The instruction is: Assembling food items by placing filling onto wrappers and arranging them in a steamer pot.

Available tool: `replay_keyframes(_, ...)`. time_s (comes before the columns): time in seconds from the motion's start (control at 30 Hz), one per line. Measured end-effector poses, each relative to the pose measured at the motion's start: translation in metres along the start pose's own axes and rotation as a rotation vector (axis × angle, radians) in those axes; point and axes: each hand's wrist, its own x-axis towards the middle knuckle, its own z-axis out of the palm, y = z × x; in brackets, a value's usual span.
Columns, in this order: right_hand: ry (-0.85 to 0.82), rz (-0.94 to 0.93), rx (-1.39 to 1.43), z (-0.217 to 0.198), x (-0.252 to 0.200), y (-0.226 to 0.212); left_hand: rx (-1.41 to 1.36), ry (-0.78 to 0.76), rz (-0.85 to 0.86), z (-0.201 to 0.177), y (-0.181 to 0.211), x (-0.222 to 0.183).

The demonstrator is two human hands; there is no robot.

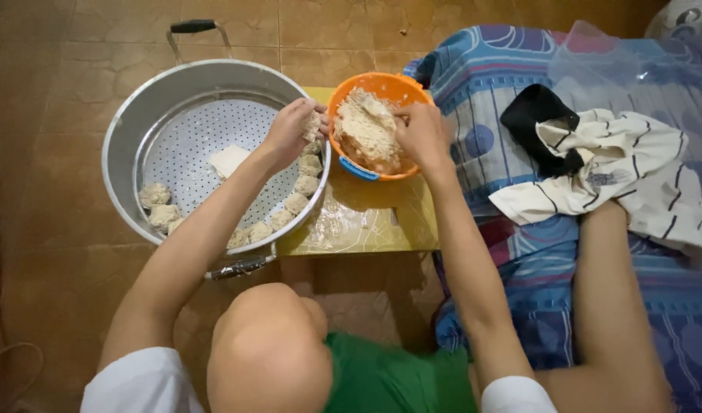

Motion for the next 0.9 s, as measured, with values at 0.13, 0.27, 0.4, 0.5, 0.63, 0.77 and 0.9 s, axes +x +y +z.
replay_keyframes(0.13, -0.052, 0.098, -0.129, -0.001, -0.006, -0.024, 0.02, 0.003, -0.018, 0.007, 0.01, -0.008)
replay_keyframes(0.27, -0.038, 0.135, -0.137, 0.016, -0.006, -0.028, 0.059, -0.012, -0.013, 0.005, 0.008, -0.007)
replay_keyframes(0.4, -0.019, 0.184, -0.045, 0.032, -0.002, -0.02, 0.063, -0.006, -0.028, 0.0, 0.002, -0.003)
replay_keyframes(0.5, -0.045, 0.244, 0.089, 0.03, -0.012, -0.02, 0.071, -0.018, -0.03, 0.003, 0.008, -0.007)
replay_keyframes(0.63, -0.043, 0.283, 0.158, 0.014, -0.011, -0.036, 0.037, -0.011, -0.027, 0.004, 0.01, -0.007)
replay_keyframes(0.77, -0.04, 0.354, 0.153, 0.023, -0.007, -0.025, 0.029, -0.027, -0.031, 0.006, 0.011, -0.008)
replay_keyframes(0.9, 0.039, 0.311, 0.155, 0.019, -0.014, -0.028, -0.059, 0.002, -0.08, 0.001, 0.004, -0.002)
